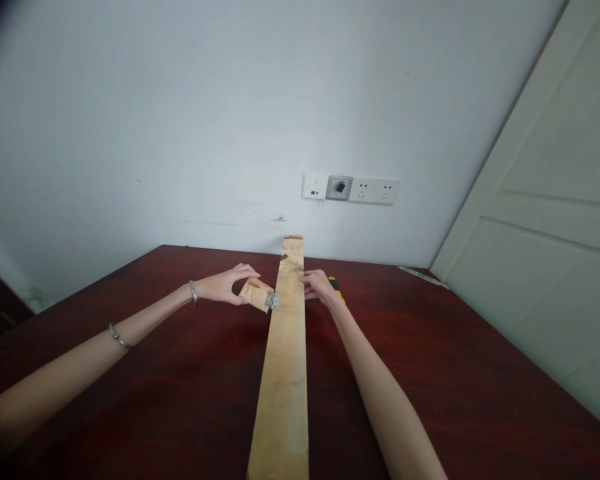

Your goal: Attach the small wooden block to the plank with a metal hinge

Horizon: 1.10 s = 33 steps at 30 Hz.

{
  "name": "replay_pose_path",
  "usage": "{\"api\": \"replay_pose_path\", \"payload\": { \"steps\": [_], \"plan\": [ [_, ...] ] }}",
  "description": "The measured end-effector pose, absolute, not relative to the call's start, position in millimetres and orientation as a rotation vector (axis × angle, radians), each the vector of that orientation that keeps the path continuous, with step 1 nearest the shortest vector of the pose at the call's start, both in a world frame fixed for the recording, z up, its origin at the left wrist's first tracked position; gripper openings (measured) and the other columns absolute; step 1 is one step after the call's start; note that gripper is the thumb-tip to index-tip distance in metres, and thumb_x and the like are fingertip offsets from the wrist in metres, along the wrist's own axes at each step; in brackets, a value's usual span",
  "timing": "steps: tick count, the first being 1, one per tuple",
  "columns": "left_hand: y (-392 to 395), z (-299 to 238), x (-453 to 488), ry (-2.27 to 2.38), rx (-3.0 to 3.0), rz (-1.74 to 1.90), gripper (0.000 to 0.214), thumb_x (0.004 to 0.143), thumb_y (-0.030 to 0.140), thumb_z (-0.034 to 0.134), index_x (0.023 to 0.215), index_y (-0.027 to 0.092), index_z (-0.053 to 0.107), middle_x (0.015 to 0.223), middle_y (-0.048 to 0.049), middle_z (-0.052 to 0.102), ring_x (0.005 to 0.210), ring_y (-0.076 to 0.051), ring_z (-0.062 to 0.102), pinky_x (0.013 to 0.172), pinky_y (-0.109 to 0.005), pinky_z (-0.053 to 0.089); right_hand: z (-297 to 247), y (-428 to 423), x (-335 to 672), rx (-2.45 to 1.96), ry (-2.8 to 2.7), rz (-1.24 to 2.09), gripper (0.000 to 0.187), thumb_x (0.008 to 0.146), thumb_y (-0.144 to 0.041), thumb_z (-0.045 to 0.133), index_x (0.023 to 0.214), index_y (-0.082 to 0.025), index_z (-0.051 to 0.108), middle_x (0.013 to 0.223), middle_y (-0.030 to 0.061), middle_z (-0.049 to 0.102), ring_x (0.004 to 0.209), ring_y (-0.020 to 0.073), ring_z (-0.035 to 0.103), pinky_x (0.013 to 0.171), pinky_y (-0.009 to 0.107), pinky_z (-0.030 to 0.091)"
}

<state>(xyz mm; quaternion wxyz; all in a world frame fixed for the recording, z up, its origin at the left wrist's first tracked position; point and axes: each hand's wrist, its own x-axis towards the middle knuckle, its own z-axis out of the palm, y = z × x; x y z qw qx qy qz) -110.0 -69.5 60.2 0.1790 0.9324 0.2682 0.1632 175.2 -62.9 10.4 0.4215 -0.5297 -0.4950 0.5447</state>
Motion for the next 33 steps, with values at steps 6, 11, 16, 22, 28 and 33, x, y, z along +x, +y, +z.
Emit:
{"api": "replay_pose_path", "payload": {
  "steps": [6,11,16,22,28,33],
  "plan": [
    [-81,81,-76,0.768,2.498,0.647,0.084,0.062,0.028,0.075,0.137,0.017,0.039,0.116,-0.0094,0.054,0.112,-0.025,0.047,0.101,-0.033,0.029,8,-62,174,-1.317,-1.242,1.367,0.016,0.076,-0.016,0.055,0.089,-0.010,0.063,0.058,0.0043,0.064,0.043,0.0121,0.058,0.045,0.024,0.051],
    [-88,72,-31,0.699,2.415,0.756,0.098,0.052,0.033,0.083,0.138,0.016,0.038,0.124,-0.0140,0.054,0.116,-0.030,0.048,0.100,-0.033,0.030,5,-62,174,-1.297,-1.252,1.360,0.019,0.075,-0.016,0.056,0.092,-0.011,0.063,0.055,0.0040,0.064,0.042,0.0119,0.057,0.045,0.023,0.050],
    [-88,57,3,0.633,2.608,0.688,0.099,0.047,0.033,0.085,0.135,0.015,0.042,0.127,-0.0163,0.053,0.118,-0.034,0.047,0.098,-0.032,0.032,5,-63,172,-1.272,-1.270,1.343,0.021,0.072,-0.014,0.054,0.090,-0.011,0.064,0.055,0.0044,0.065,0.042,0.0120,0.057,0.045,0.023,0.050],
    [-92,51,15,0.629,2.786,0.596,0.093,0.049,0.037,0.085,0.130,0.012,0.046,0.123,-0.0194,0.056,0.116,-0.035,0.049,0.100,-0.032,0.027,8,-67,171,-1.240,-1.279,1.308,0.020,0.073,-0.014,0.051,0.086,-0.011,0.066,0.063,0.0060,0.068,0.049,0.0128,0.060,0.045,0.023,0.051],
    [-90,52,5,0.615,2.697,0.601,0.091,0.053,0.041,0.082,0.131,0.009,0.047,0.107,-0.0169,0.065,0.101,-0.032,0.058,0.086,-0.028,0.037,9,-66,171,-1.278,-1.265,1.322,0.019,0.072,-0.014,0.052,0.086,-0.010,0.065,0.061,0.0059,0.066,0.044,0.0127,0.058,0.043,0.024,0.050],
    [-90,56,0,0.604,2.665,0.486,0.088,0.062,0.036,0.077,0.137,0.009,0.039,0.117,-0.0175,0.060,0.108,-0.032,0.056,0.088,-0.028,0.038,9,-64,169,-1.308,-1.250,1.330,0.024,0.073,-0.010,0.048,0.092,-0.009,0.063,0.054,0.0045,0.063,0.040,0.0118,0.057,0.043,0.023,0.050]
  ]
}}
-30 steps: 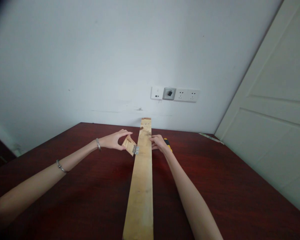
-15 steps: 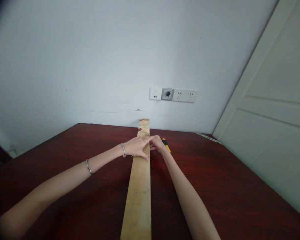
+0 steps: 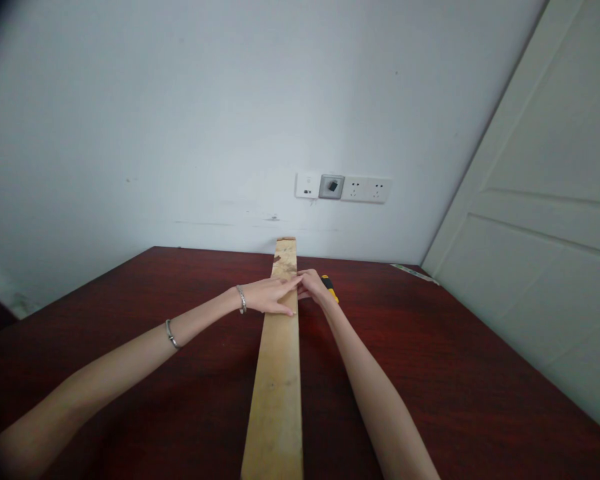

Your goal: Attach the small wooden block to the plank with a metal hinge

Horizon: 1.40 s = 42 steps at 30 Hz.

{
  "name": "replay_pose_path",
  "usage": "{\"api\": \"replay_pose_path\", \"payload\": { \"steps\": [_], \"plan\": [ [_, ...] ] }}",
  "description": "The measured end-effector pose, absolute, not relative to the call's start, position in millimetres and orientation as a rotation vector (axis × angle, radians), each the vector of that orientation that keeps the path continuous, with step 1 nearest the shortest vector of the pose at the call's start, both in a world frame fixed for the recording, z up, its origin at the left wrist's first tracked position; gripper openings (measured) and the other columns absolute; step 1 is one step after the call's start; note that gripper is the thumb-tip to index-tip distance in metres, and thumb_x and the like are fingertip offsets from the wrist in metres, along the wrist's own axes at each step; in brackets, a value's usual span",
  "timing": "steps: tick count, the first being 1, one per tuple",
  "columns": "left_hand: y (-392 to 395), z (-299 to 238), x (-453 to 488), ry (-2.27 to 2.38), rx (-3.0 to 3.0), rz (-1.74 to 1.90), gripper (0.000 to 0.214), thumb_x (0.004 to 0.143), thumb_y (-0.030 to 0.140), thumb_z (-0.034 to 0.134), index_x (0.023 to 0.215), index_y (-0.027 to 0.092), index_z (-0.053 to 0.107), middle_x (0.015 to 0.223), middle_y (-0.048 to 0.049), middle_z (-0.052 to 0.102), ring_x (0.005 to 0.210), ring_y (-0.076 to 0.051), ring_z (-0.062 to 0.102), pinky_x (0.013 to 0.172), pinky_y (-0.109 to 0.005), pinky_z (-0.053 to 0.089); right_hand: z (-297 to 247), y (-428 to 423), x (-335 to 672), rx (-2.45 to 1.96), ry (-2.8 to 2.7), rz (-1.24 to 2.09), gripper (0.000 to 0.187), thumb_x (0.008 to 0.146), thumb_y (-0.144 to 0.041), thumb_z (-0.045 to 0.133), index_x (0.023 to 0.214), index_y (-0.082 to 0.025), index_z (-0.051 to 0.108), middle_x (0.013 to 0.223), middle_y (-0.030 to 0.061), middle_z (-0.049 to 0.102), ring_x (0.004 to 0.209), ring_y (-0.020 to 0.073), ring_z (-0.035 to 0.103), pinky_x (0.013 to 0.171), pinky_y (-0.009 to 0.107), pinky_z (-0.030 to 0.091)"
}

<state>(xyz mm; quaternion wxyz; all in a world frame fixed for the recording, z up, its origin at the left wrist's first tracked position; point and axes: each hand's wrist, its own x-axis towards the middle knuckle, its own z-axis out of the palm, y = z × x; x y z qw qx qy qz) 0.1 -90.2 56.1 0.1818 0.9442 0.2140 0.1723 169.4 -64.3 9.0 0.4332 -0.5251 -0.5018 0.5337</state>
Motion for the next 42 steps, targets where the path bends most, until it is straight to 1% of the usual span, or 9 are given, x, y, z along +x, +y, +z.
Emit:
{"api": "replay_pose_path", "payload": {
  "steps": [4,8,11,15,19,25,29,33,42],
  "plan": [
    [-90,64,-5,0.614,2.669,0.423,0.092,0.065,0.038,0.074,0.142,0.012,0.031,0.127,-0.0165,0.054,0.119,-0.032,0.047,0.097,-0.031,0.034,12,-65,168,-1.303,-1.252,1.337,0.027,0.072,-0.008,0.047,0.094,-0.009,0.062,0.053,0.0034,0.063,0.040,0.0115,0.057,0.044,0.023,0.050],
    [-90,74,-23,0.656,2.658,0.447,0.096,0.067,0.036,0.071,0.144,0.010,0.021,0.134,-0.0182,0.045,0.123,-0.029,0.042,0.101,-0.035,0.031,16,-66,168,-1.291,-1.261,1.361,0.023,0.073,-0.011,0.053,0.093,-0.009,0.062,0.054,0.0036,0.063,0.040,0.0119,0.057,0.043,0.022,0.049],
    [-88,82,-44,0.696,2.602,0.502,0.093,0.067,0.031,0.070,0.143,0.010,0.022,0.129,-0.0174,0.048,0.114,-0.026,0.048,0.097,-0.035,0.036,18,-67,168,-1.301,-1.246,1.362,0.020,0.075,-0.014,0.054,0.093,-0.009,0.062,0.054,0.0041,0.064,0.041,0.0123,0.058,0.043,0.022,0.049],
    [-79,91,-77,0.730,2.458,0.491,0.087,0.065,0.026,0.070,0.142,0.017,0.029,0.118,-0.0114,0.056,0.101,-0.021,0.055,0.088,-0.032,0.041,21,-69,170,-1.305,-1.222,1.359,0.019,0.076,-0.016,0.057,0.092,-0.009,0.062,0.059,0.0055,0.066,0.045,0.0131,0.060,0.046,0.023,0.051],
    [-67,90,-107,0.859,2.248,0.346,0.087,0.061,0.021,0.071,0.140,0.013,0.033,0.106,-0.0085,0.064,0.087,-0.019,0.060,0.076,-0.027,0.045,25,-71,171,-1.304,-1.187,1.344,0.020,0.077,-0.018,0.058,0.094,-0.009,0.062,0.061,0.0060,0.067,0.047,0.0136,0.061,0.048,0.025,0.053],
    [-60,72,-124,1.039,2.307,0.287,0.093,0.051,0.025,0.078,0.136,0.014,0.042,0.118,-0.0103,0.059,0.104,-0.023,0.055,0.086,-0.026,0.040,32,-72,170,-1.291,-1.171,1.341,0.022,0.078,-0.016,0.057,0.098,-0.008,0.062,0.059,0.0060,0.066,0.046,0.0135,0.060,0.048,0.025,0.052],
    [-56,58,-121,1.112,2.374,0.129,0.095,0.051,0.033,0.077,0.136,0.011,0.041,0.127,-0.0150,0.054,0.114,-0.030,0.049,0.094,-0.031,0.036,31,-71,171,-1.280,-1.172,1.334,0.024,0.078,-0.016,0.056,0.099,-0.007,0.062,0.060,0.0066,0.067,0.044,0.0128,0.059,0.046,0.024,0.051],
    [-53,45,-114,1.132,2.458,0.005,0.091,0.051,0.036,0.076,0.134,0.015,0.045,0.133,-0.0146,0.049,0.125,-0.034,0.038,0.103,-0.037,0.027,28,-69,172,-1.268,-1.187,1.343,0.024,0.076,-0.017,0.058,0.098,-0.007,0.063,0.062,0.0076,0.068,0.045,0.0131,0.060,0.047,0.024,0.052],
    [-59,42,-106,1.096,2.526,-0.095,0.096,0.049,0.041,0.077,0.134,0.008,0.044,0.135,-0.0185,0.045,0.125,-0.038,0.034,0.101,-0.040,0.030,20,-65,175,-1.274,-1.207,1.339,0.023,0.076,-0.017,0.056,0.096,-0.008,0.063,0.058,0.0059,0.066,0.042,0.0129,0.058,0.044,0.024,0.050]
  ]
}}
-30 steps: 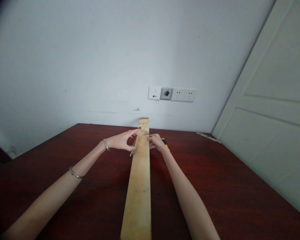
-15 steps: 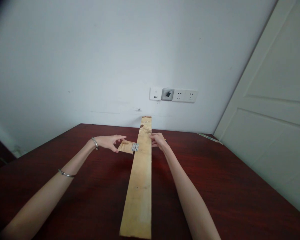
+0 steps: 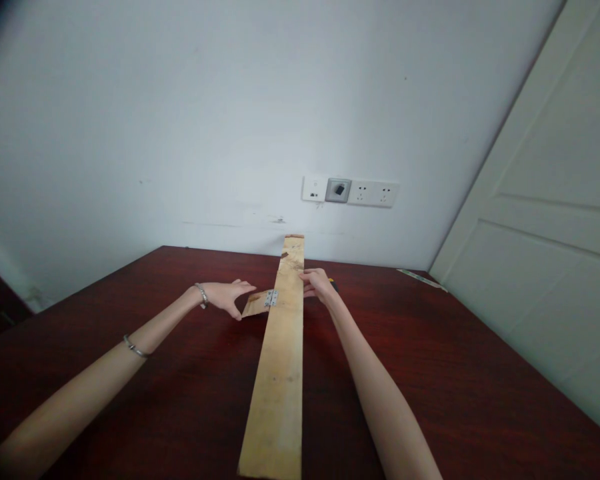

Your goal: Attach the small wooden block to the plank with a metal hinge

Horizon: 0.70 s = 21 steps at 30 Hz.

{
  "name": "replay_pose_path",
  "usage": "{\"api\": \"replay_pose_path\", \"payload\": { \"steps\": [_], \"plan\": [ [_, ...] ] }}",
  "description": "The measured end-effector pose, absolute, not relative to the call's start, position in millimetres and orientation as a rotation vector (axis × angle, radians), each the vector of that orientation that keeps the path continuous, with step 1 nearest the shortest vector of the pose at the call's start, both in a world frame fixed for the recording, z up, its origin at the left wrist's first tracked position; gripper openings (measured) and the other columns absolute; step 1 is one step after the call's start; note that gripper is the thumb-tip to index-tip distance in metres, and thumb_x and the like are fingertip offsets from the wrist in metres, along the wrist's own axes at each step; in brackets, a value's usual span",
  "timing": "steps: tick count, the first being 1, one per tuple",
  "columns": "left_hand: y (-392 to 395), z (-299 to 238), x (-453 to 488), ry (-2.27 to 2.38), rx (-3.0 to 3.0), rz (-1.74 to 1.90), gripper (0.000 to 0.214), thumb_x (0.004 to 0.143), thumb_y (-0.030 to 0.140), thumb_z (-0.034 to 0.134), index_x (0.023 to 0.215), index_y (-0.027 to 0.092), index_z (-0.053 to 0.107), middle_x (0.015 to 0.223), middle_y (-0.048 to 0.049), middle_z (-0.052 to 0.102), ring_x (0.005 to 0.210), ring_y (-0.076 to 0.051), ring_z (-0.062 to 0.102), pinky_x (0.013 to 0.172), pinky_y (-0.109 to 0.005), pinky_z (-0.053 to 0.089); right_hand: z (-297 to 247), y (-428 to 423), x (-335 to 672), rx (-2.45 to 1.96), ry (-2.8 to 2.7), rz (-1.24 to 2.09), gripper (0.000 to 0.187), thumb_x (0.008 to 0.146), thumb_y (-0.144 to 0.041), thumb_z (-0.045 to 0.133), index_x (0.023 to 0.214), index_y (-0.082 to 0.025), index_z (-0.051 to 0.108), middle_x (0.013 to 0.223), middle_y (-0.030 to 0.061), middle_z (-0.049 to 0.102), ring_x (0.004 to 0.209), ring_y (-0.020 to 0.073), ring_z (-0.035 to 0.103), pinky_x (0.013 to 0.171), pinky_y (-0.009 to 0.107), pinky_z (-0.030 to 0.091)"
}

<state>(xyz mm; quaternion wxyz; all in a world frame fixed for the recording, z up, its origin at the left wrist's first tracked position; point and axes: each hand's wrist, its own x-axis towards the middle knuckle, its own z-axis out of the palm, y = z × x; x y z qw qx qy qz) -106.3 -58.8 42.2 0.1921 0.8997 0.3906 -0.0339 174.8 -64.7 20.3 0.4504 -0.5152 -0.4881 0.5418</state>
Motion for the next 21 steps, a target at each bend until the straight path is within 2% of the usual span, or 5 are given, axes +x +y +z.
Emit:
{"api": "replay_pose_path", "payload": {
  "steps": [4,8,11,14,21],
  "plan": [
    [-43,43,-106,1.077,2.399,0.284,0.079,0.059,0.040,0.074,0.128,0.010,0.051,0.134,-0.0160,0.047,0.121,-0.031,0.043,0.097,-0.035,0.036,20,-64,174,-1.265,-1.220,1.352,0.023,0.076,-0.016,0.055,0.097,-0.009,0.063,0.057,0.0050,0.065,0.043,0.0128,0.058,0.045,0.024,0.051],
    [-22,34,-85,1.218,1.741,0.765,0.047,0.066,0.032,0.074,0.104,0.007,0.064,0.093,-0.0120,0.067,0.084,-0.023,0.063,0.080,-0.034,0.048,22,-65,166,-1.254,-1.231,1.377,0.023,0.076,-0.016,0.056,0.097,-0.009,0.063,0.056,0.0035,0.064,0.042,0.0123,0.058,0.044,0.023,0.050],
    [-12,25,-67,1.169,1.377,0.855,0.028,0.070,0.029,0.074,0.082,0.005,0.066,0.068,-0.0090,0.065,0.066,-0.019,0.063,0.072,-0.032,0.051,24,-67,154,-1.262,-1.239,1.390,0.023,0.076,-0.016,0.057,0.098,-0.009,0.062,0.057,0.0038,0.064,0.043,0.0126,0.058,0.044,0.024,0.050],
    [-8,19,-58,1.091,1.270,0.842,0.022,0.074,0.025,0.072,0.078,0.004,0.066,0.067,-0.0119,0.067,0.065,-0.018,0.065,0.070,-0.030,0.054,28,-69,142,-1.281,-1.250,1.391,0.023,0.076,-0.016,0.058,0.098,-0.009,0.062,0.054,0.0032,0.062,0.042,0.0133,0.058,0.043,0.024,0.049],
    [-9,11,-64,0.974,1.091,0.800,0.018,0.068,0.014,0.077,0.078,0.002,0.066,0.077,-0.0178,0.070,0.068,-0.022,0.067,0.068,-0.032,0.057,30,-73,130,-1.305,-1.267,1.380,0.027,0.077,-0.018,0.059,0.101,-0.008,0.061,0.055,0.0040,0.063,0.043,0.0128,0.058,0.046,0.025,0.051]
  ]
}}
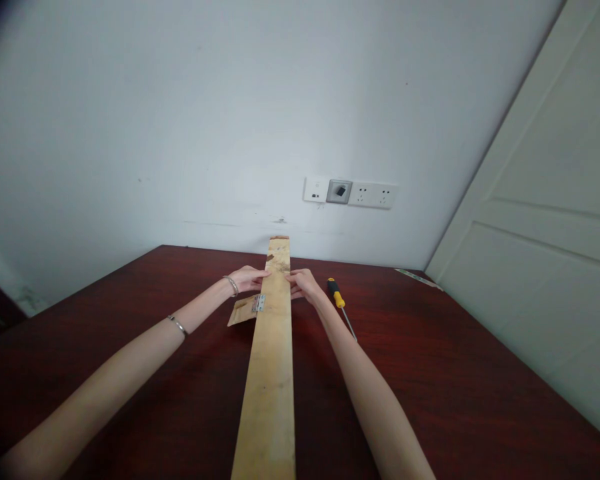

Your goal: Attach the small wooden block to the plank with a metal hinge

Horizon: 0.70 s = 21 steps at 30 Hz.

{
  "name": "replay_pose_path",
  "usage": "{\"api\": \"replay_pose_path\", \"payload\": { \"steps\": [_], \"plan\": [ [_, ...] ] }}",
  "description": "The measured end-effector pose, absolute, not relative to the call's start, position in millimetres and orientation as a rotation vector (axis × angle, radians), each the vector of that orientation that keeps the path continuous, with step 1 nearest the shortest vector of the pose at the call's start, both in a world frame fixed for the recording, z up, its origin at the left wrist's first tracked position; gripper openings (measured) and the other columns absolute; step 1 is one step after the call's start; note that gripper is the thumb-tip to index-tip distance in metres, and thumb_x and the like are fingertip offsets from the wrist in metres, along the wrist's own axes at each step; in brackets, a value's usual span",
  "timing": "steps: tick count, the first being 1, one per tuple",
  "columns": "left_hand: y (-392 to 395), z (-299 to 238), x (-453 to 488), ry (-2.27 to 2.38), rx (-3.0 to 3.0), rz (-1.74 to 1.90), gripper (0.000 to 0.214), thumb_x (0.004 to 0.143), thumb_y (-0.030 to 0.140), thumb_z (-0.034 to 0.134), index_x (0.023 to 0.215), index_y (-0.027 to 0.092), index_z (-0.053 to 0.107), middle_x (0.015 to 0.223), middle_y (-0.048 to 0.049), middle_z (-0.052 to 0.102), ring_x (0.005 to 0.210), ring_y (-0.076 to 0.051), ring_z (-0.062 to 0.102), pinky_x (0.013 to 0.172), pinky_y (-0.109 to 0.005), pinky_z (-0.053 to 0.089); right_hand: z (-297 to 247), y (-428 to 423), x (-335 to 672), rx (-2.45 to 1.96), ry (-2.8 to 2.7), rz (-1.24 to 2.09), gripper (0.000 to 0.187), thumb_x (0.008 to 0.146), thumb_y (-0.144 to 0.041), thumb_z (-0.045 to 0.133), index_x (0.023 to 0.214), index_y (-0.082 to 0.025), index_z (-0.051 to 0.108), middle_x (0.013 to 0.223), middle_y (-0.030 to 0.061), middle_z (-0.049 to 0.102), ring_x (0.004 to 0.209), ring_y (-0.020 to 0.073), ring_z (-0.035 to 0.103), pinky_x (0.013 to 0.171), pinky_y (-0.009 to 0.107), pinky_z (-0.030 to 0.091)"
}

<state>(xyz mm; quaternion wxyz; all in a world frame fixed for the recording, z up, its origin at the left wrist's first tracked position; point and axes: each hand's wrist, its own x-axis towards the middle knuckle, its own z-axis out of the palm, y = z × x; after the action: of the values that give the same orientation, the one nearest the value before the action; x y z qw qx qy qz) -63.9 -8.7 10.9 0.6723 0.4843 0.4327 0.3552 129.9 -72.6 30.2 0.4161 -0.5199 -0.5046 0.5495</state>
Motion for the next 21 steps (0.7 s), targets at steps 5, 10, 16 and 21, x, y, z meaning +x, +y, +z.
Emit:
{"api": "replay_pose_path", "payload": {
  "steps": [5,10,16,21],
  "plan": [
    [-8,9,-67,0.961,1.006,0.838,0.018,0.066,0.008,0.077,0.079,0.003,0.066,0.078,-0.0149,0.070,0.066,-0.019,0.067,0.069,-0.029,0.057,30,-76,121,-1.329,-1.293,1.324,0.022,0.079,-0.023,0.060,0.096,-0.010,0.063,0.060,0.0039,0.065,0.047,0.0116,0.059,0.048,0.023,0.051],
    [-10,18,-69,0.976,0.953,0.865,0.015,0.067,0.006,0.075,0.077,0.002,0.065,0.073,-0.0136,0.069,0.062,-0.017,0.067,0.066,-0.027,0.057,42,-82,112,-1.417,-1.350,1.182,0.020,0.083,-0.027,0.056,0.092,-0.011,0.065,0.068,0.0051,0.067,0.051,0.0105,0.060,0.048,0.020,0.049],
    [-20,29,-75,1.001,0.943,0.910,0.015,0.067,0.007,0.076,0.075,0.003,0.064,0.069,-0.0128,0.068,0.057,-0.016,0.065,0.062,-0.026,0.056,58,-118,115,-1.596,-1.447,0.954,0.047,0.077,-0.043,0.063,0.108,-0.008,0.059,0.097,0.0178,0.067,0.081,0.0255,0.066,0.064,0.032,0.053],
    [-17,33,-75,1.008,0.944,0.927,0.014,0.067,0.007,0.075,0.074,0.005,0.064,0.069,-0.0116,0.068,0.057,-0.016,0.065,0.062,-0.026,0.056,65,-199,95,-1.751,-1.870,0.200,0.074,0.077,-0.059,0.054,0.123,-0.002,0.049,0.119,0.0287,0.055,0.112,0.0370,0.053,0.087,0.041,0.044]
  ]
}}
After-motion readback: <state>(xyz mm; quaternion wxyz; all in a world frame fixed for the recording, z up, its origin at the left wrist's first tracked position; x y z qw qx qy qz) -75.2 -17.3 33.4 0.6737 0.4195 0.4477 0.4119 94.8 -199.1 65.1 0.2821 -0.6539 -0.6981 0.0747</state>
